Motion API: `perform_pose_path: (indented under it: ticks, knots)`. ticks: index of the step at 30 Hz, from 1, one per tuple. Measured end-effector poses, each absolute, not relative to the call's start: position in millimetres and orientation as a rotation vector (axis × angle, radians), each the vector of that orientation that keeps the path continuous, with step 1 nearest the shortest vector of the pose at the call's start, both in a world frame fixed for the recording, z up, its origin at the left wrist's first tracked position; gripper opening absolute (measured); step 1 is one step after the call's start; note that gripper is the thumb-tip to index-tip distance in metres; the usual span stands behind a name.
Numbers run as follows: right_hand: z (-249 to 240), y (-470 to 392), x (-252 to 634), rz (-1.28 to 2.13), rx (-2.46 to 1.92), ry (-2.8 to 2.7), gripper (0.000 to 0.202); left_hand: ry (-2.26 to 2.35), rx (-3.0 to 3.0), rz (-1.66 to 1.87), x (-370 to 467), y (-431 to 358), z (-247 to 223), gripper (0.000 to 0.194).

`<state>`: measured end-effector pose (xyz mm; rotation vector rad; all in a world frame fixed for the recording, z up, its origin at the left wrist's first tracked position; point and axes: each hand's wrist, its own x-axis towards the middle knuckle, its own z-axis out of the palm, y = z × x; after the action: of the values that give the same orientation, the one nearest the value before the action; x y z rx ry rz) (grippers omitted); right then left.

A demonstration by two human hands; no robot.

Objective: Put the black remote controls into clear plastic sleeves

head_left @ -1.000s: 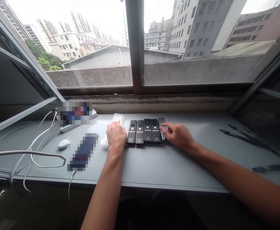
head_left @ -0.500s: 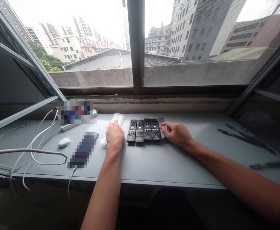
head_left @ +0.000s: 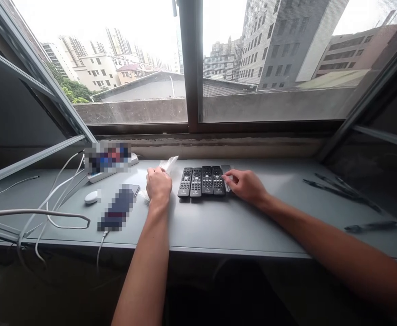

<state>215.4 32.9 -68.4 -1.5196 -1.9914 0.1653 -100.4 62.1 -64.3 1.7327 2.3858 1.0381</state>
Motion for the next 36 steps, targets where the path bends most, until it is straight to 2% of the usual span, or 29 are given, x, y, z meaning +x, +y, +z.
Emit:
perform_pose_path:
  ticks: [3, 5, 8, 10, 13, 16, 18, 20, 25, 32, 36]
  knots:
    - [-69, 32, 216, 0.153, -1.513, -1.991, 0.043, 2.306, 1.682, 1.169, -102, 63, -62, 0.028]
    - [-69, 32, 216, 0.152, -1.503, -1.979, 0.041, 2.163, 1.644, 1.404, -99, 65, -57, 0.027]
    - [-65, 33, 214, 0.195, -1.419, -1.949, 0.037, 1.724, 1.496, 1.732, -89, 70, -47, 0.027]
    - [-60, 35, 211, 0.298, -1.277, -1.914, 0.037, 1.325, 1.324, 1.774, -77, 76, -40, 0.026]
    - [-51, 41, 200, 0.616, -1.043, -1.783, 0.053, 0.847, 1.1, 1.714, -55, 84, -34, 0.026]
    - [-44, 48, 186, 0.981, -0.925, -1.612, 0.082, 0.663, 0.993, 1.637, -33, 89, -31, 0.028]
    - [-40, 52, 178, 1.233, -0.845, -1.492, 0.08, 0.631, 0.976, 1.602, -23, 92, -30, 0.03]
    - [-38, 55, 173, 1.316, -0.834, -1.386, 0.069, 0.619, 0.962, 1.592, -18, 95, -30, 0.032]
    - [-39, 57, 173, 1.138, -0.887, -1.363, 0.047, 0.631, 0.918, 1.607, -23, 104, -34, 0.036]
    - [-58, 45, 183, 0.971, -0.934, -1.447, 0.049, 0.867, 0.881, 1.684, -39, 104, -53, 0.032]
    - [-64, 42, 187, 0.882, -0.951, -1.419, 0.048, 1.353, 1.151, 1.664, -77, 104, -52, 0.033]
